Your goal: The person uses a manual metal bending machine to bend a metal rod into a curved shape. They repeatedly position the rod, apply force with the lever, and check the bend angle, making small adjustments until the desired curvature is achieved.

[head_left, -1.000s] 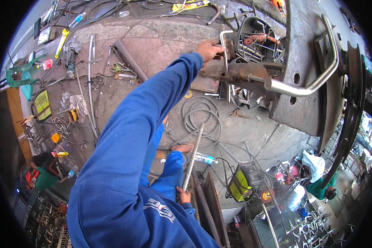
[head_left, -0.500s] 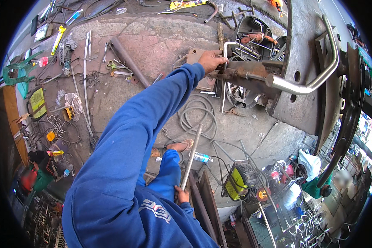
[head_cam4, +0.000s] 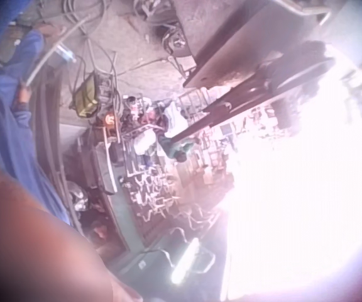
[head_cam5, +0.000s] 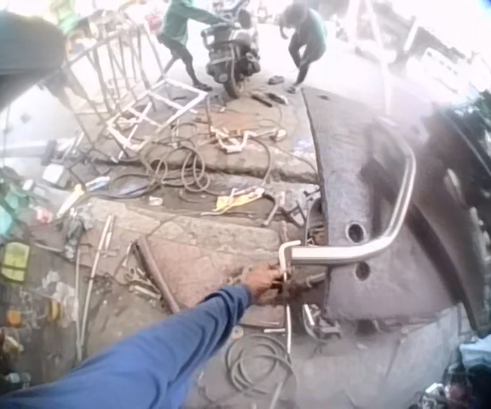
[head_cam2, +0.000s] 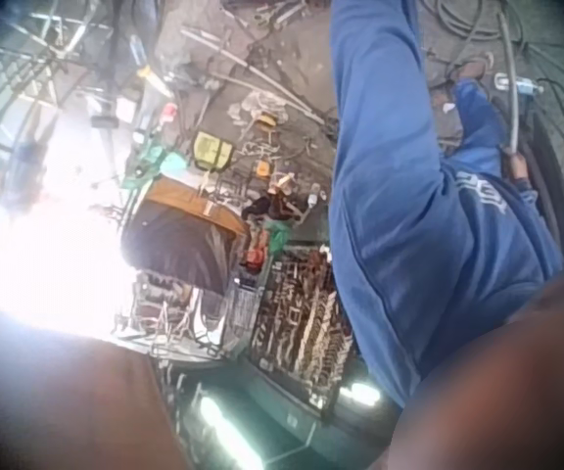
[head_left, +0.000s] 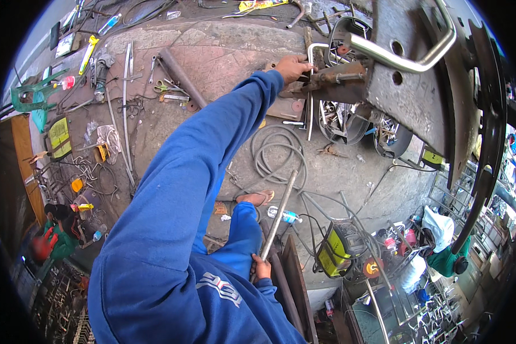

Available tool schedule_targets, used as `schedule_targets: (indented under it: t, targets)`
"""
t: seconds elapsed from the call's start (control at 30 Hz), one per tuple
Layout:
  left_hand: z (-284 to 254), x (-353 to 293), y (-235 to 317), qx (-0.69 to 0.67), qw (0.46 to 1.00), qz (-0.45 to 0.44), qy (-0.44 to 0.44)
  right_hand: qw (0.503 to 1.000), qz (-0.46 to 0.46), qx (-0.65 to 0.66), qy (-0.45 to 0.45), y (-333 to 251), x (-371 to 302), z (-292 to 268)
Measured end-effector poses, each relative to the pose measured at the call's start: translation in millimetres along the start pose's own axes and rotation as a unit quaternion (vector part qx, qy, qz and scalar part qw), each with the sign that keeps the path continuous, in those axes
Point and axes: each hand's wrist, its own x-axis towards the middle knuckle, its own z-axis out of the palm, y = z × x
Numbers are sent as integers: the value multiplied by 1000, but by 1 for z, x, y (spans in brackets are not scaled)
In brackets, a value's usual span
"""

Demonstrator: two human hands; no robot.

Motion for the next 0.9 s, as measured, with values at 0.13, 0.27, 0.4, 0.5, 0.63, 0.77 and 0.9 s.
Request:
schedule_targets:
  t: [0.13, 0.27, 0.4, 0.5, 0.63, 0.77, 0.9]
  targets:
    - [0, -2, 11, -19, 999, -23, -18, 998, -7, -22, 63, 1, 8, -9]
    - [3, -7, 16, -6, 999, 1, 35, 999, -39, 7, 21, 10, 15, -5]
    - [7, -7, 14, 2, 1000, 1, 11, 1000, -20, -2, 23, 14, 11, -7]
    - [8, -6, 15, 23, 999, 10, 20, 999, -43, 2, 14, 17, 7, -10]
    - [15, -8, 19, 85, 995, 20, 38, 994, -92, -46, 25, 22, -4, -18]
    - [18, -15, 26, 100, 994, 30, 10, 982, -152, -79, 82, 19, -9, -42]
    - [19, -17, 21, 87, 994, 64, 17, 949, -272, -147, 63, -1, -4, -76]
